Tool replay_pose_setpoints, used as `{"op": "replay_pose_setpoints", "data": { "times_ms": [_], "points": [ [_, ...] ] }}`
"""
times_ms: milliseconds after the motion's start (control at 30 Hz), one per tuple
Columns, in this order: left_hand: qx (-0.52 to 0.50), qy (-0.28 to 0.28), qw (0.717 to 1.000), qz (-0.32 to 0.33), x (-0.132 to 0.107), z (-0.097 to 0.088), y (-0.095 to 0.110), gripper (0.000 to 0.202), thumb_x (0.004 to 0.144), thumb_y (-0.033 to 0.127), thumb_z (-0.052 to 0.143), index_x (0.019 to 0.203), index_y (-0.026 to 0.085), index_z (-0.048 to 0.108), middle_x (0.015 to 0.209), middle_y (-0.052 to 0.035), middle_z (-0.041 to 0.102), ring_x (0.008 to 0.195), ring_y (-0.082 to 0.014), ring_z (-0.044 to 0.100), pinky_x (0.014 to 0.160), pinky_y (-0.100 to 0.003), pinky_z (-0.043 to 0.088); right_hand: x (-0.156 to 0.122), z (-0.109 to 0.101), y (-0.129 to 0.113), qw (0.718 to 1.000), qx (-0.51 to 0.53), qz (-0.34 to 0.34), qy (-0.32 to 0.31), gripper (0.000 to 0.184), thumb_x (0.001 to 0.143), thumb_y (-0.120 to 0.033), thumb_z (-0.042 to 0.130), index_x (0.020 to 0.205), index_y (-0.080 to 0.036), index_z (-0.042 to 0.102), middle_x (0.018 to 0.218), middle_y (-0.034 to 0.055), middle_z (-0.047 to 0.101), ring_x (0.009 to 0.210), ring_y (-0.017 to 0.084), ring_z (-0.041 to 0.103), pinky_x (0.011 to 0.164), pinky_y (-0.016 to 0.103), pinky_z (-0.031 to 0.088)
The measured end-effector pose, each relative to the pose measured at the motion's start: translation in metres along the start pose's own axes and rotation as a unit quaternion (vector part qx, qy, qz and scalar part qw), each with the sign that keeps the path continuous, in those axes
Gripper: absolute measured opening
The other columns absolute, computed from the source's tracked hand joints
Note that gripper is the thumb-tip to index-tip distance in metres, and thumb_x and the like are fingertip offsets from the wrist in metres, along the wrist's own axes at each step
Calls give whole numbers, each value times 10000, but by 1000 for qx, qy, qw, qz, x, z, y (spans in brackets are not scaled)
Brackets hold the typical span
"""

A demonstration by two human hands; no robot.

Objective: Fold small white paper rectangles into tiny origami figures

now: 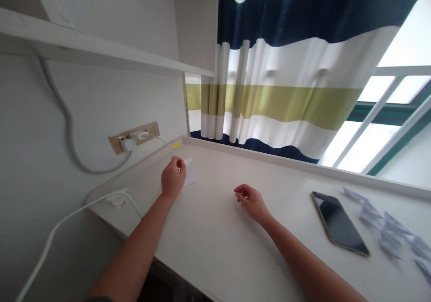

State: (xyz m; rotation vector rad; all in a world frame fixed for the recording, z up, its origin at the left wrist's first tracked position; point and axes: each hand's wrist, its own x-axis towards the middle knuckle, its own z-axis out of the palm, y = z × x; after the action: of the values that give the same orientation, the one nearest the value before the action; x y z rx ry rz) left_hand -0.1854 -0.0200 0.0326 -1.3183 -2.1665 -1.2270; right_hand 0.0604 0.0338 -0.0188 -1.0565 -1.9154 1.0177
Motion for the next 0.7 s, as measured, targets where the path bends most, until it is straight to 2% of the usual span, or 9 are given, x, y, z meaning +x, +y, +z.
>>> {"op": "replay_pose_setpoints", "data": {
  "times_ms": [67, 133, 200, 300, 400, 500, 600, 700],
  "points": [
    [-77, 8, 997, 5, 2, -3, 13, 151, 794, 285, 389, 802, 186, 502, 749, -43, 606, 647, -144, 565, 631, -249, 432, 0, -4, -6, 1000, 9, -9, 10, 133, 707, -269, 492, 767, -182, 572, 652, 11, 587, 596, 132, 558, 537, 252, 449],
    [-182, -22, 983, -12, 3, -2, 30, 154, 785, 312, 405, 777, 187, 494, 685, -15, 573, 596, -126, 544, 565, -224, 438, -1, -9, -14, 999, 23, -14, 29, 144, 715, -296, 507, 755, -174, 572, 699, 31, 611, 639, 140, 574, 575, 265, 463],
    [-285, -79, 954, -49, 0, 3, 51, 176, 766, 351, 430, 764, 186, 490, 605, 15, 524, 516, -112, 509, 469, -207, 428, -4, -17, -23, 997, 51, -29, 55, 193, 724, -328, 523, 823, -170, 575, 808, 58, 629, 738, 150, 591, 652, 280, 479],
    [-398, -166, 899, -71, -11, 15, 86, 215, 730, 390, 481, 748, 177, 493, 573, 28, 508, 500, -107, 507, 424, -199, 433, -8, -32, -32, 990, 109, -29, 82, 321, 702, -353, 570, 972, -181, 545, 972, 79, 614, 833, 152, 589, 717, 288, 483],
    [-435, -224, 870, -62, -26, 28, 117, 254, 712, 424, 507, 728, 171, 492, 556, 33, 509, 484, -102, 502, 405, -197, 429, -14, -51, -32, 986, 143, -8, 84, 240, 663, -335, 605, 830, -166, 578, 772, 37, 629, 667, 133, 583, 616, 271, 487],
    [-457, -272, 845, -53, -40, 38, 141, 275, 711, 443, 509, 731, 169, 495, 560, 35, 508, 484, -97, 503, 412, -196, 431, -21, -70, -23, 979, 177, 27, 100, 177, 632, -326, 618, 665, -161, 563, 568, -17, 568, 496, 105, 515, 477, 247, 450],
    [-472, -349, 805, -80, -53, 47, 156, 303, 717, 456, 496, 783, 161, 520, 616, 14, 551, 530, -112, 536, 444, -215, 449, -30, -87, -11, 967, 212, 50, 136, 194, 603, -329, 646, 641, -156, 566, 541, -27, 563, 477, 100, 507, 465, 246, 442],
    [-465, -439, 767, -57, -66, 57, 162, 325, 646, 424, 598, 801, 140, 563, 663, -14, 595, 593, -140, 566, 473, -222, 444, -38, -99, -3, 958, 235, 65, 151, 215, 600, -338, 665, 664, -148, 587, 584, -9, 602, 529, 113, 541, 513, 259, 455]
  ]
}}
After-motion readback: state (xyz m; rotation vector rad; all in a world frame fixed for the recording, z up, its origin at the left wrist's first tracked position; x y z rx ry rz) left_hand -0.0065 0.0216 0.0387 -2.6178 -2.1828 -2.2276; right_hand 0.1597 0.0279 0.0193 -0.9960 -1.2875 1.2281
